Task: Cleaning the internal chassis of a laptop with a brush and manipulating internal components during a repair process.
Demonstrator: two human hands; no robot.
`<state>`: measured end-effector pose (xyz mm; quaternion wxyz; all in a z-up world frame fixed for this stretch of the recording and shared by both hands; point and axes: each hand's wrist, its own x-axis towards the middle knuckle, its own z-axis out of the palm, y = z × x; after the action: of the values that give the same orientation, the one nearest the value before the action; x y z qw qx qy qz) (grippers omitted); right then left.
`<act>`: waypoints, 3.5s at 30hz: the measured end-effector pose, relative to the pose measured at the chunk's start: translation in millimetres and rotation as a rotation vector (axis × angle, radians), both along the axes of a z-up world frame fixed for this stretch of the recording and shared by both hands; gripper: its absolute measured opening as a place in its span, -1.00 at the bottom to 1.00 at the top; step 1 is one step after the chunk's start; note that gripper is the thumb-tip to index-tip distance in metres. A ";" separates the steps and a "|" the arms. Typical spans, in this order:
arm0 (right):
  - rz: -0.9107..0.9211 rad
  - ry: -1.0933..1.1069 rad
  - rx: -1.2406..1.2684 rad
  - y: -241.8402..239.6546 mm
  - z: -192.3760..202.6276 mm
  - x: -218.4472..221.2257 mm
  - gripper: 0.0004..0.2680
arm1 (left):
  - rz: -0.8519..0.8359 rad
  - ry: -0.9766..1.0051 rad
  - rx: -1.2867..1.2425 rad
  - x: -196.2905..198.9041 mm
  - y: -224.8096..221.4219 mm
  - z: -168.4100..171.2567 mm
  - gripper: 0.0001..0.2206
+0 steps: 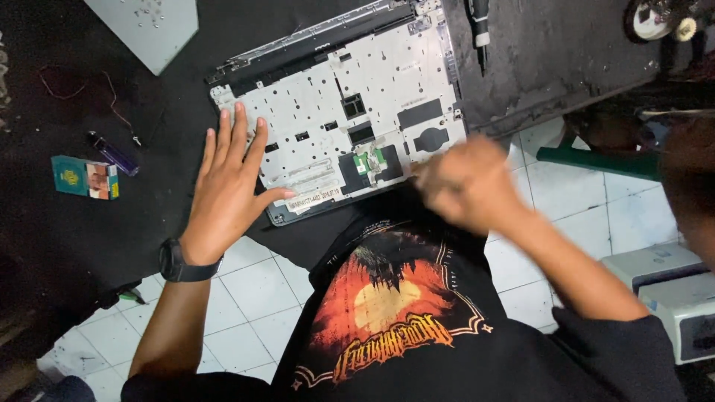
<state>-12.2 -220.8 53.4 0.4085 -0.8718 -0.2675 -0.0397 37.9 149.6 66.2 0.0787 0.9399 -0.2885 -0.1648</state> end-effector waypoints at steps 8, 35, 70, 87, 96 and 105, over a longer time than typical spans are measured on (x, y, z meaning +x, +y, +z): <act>0.002 -0.234 -0.540 13.0 -3.4 17.7 -0.88 | 0.006 -0.016 0.011 -0.5 -1.0 -2.4 0.00; -0.239 -0.097 -0.367 -7.2 -19.4 27.5 -0.83 | 0.014 0.029 0.041 -1.1 -1.9 -2.2 0.02; -0.326 0.039 -0.108 -23.9 -36.7 27.8 -0.85 | 0.024 0.019 0.029 0.7 -4.5 2.3 -0.03; 0.178 0.182 -0.036 35.0 -26.0 7.5 -0.78 | 0.056 0.058 0.026 -2.6 -2.3 -0.9 0.03; 0.003 -0.195 -0.457 24.8 4.1 66.9 -0.84 | 0.061 0.043 0.018 -4.6 1.6 -4.6 0.03; 0.290 -0.101 -0.319 63.4 -1.8 61.9 -0.89 | 0.059 -0.030 0.020 -10.4 6.8 -16.5 0.09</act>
<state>49.7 -157.4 51.6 0.2530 -0.8745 -0.4133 0.0187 27.5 156.4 49.6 0.0699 0.9510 -0.2603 -0.1511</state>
